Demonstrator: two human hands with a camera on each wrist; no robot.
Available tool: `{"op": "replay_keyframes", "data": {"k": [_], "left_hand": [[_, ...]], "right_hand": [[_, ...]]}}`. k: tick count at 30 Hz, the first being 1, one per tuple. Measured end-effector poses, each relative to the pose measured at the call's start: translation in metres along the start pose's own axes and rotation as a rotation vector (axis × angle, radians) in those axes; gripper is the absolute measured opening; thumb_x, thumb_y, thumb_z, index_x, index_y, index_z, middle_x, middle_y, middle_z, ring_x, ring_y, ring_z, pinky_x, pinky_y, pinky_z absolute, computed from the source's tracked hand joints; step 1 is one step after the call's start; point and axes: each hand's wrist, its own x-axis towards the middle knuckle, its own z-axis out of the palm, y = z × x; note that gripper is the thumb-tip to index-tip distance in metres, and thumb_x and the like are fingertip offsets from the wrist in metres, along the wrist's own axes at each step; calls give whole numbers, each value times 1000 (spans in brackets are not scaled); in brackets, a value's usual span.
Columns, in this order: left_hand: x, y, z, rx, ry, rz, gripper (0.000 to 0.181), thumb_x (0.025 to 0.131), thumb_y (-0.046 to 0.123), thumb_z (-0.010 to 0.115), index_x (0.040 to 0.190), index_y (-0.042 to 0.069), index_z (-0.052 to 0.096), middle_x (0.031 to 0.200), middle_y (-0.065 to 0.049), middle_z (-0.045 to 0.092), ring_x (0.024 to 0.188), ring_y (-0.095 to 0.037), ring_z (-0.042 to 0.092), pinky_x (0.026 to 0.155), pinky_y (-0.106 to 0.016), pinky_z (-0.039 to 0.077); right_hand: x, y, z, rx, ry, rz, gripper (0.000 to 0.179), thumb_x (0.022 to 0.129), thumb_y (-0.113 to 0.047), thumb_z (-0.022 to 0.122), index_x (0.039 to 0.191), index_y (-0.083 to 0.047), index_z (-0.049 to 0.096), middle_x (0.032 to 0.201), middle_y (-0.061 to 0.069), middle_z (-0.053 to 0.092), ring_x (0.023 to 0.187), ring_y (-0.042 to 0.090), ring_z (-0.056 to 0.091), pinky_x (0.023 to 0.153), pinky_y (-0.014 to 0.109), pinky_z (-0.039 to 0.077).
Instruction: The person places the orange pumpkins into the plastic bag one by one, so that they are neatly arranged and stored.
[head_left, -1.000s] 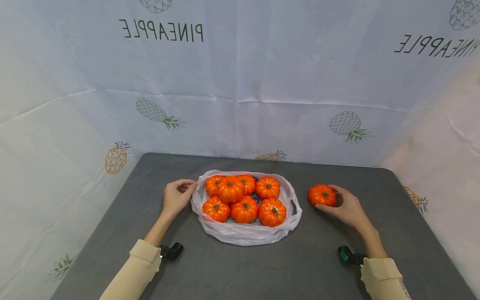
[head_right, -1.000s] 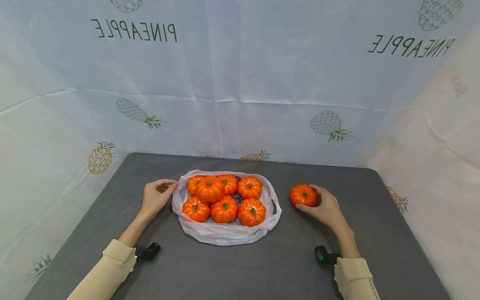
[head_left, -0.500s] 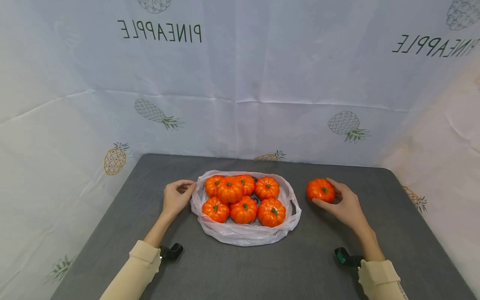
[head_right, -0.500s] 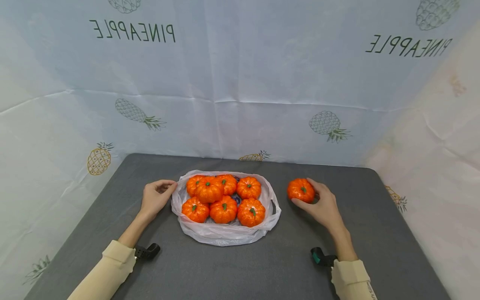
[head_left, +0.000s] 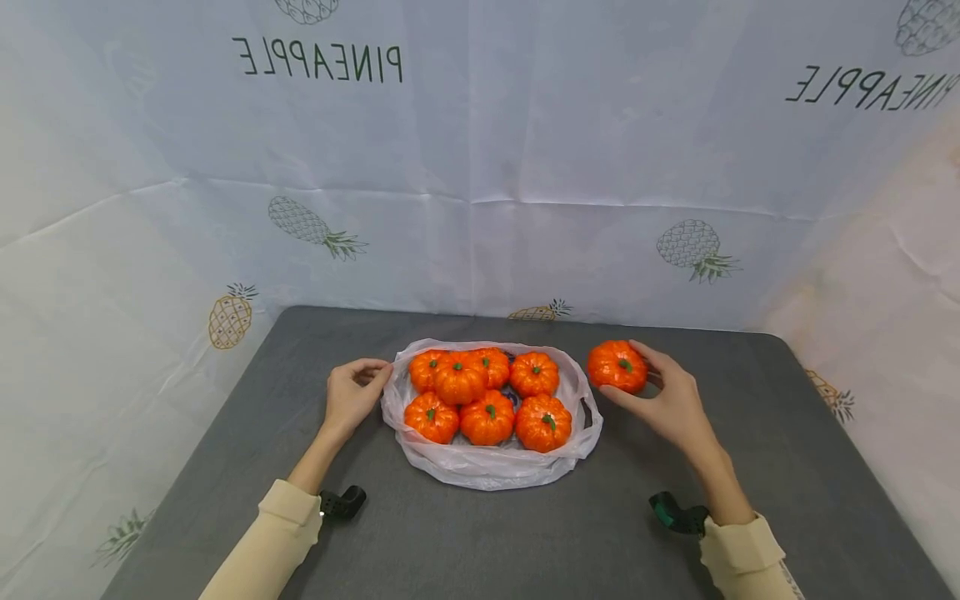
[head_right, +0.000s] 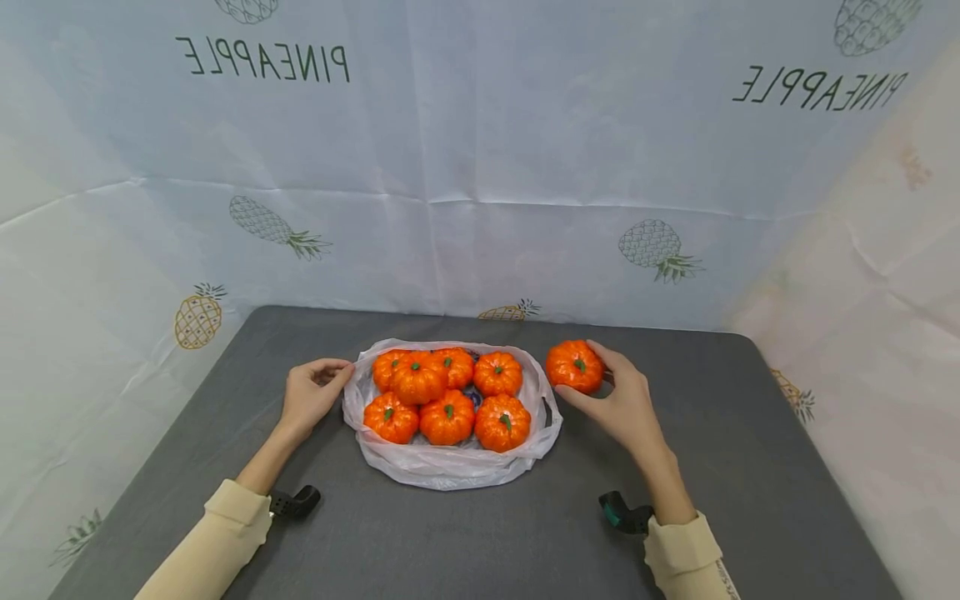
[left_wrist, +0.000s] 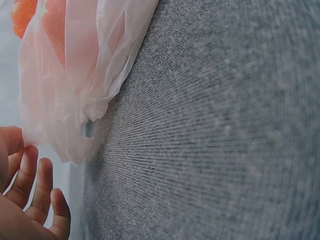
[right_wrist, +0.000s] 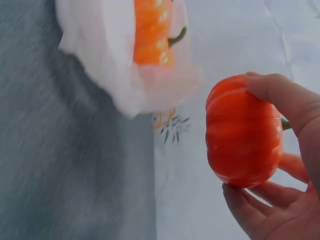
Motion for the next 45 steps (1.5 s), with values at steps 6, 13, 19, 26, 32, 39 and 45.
{"op": "replay_keyframes", "data": {"k": [6,13,19,26,32,39,45], "left_hand": [[1,-1,0,7,4,7,15,93,19,76,96,4,79,87,-15,76,68,-1,59,66,-15,48],[2,1,0,3,-6,12,16,93,19,75,97,4,79,88,-15,75,70,-3,60,67,-15,49],[1,2,0,6,-2,-8,16,93,18,76,97,4,79,88,-16,75,69,-3,60,65,-15,48],[0,-1,1,10,-1,-3,16,93,19,76,97,4,79,88,-15,76,69,-2,60,65,-16,49],[0,-2,1,4,-2,6,15,93,18,76,96,3,79,87,-16,76,69,-2,60,65,-15,49],[0,-2,1,1,-1,2,15,92,18,76,95,3,79,86,-16,76,68,-2,60,65,-15,49],[0,-1,0,6,4,-2,15,92,18,76,96,4,79,86,-15,76,68,-3,59,64,-15,49]], "right_hand": [[8,-16,10,37,-17,-32,81,80,-21,89,148,1,49,140,25,59,120,43,63,98,57,53],[12,-34,23,78,-62,-52,80,82,-21,88,149,-3,49,140,22,60,120,41,64,96,56,55],[12,-42,35,128,-99,-72,79,82,-20,87,150,-5,50,141,21,60,121,39,65,97,54,56],[10,-52,47,147,-120,-88,79,81,-24,88,149,-7,51,143,17,60,122,35,65,98,52,56],[9,-57,60,163,-142,-98,77,81,-23,88,148,-7,53,144,15,61,124,33,63,100,53,55],[8,-66,73,191,-157,-116,76,80,-24,89,146,-7,54,143,13,61,125,33,64,96,53,57],[8,-70,81,178,-163,-147,71,80,-25,89,142,-13,58,142,8,61,124,30,64,94,51,59]]}}
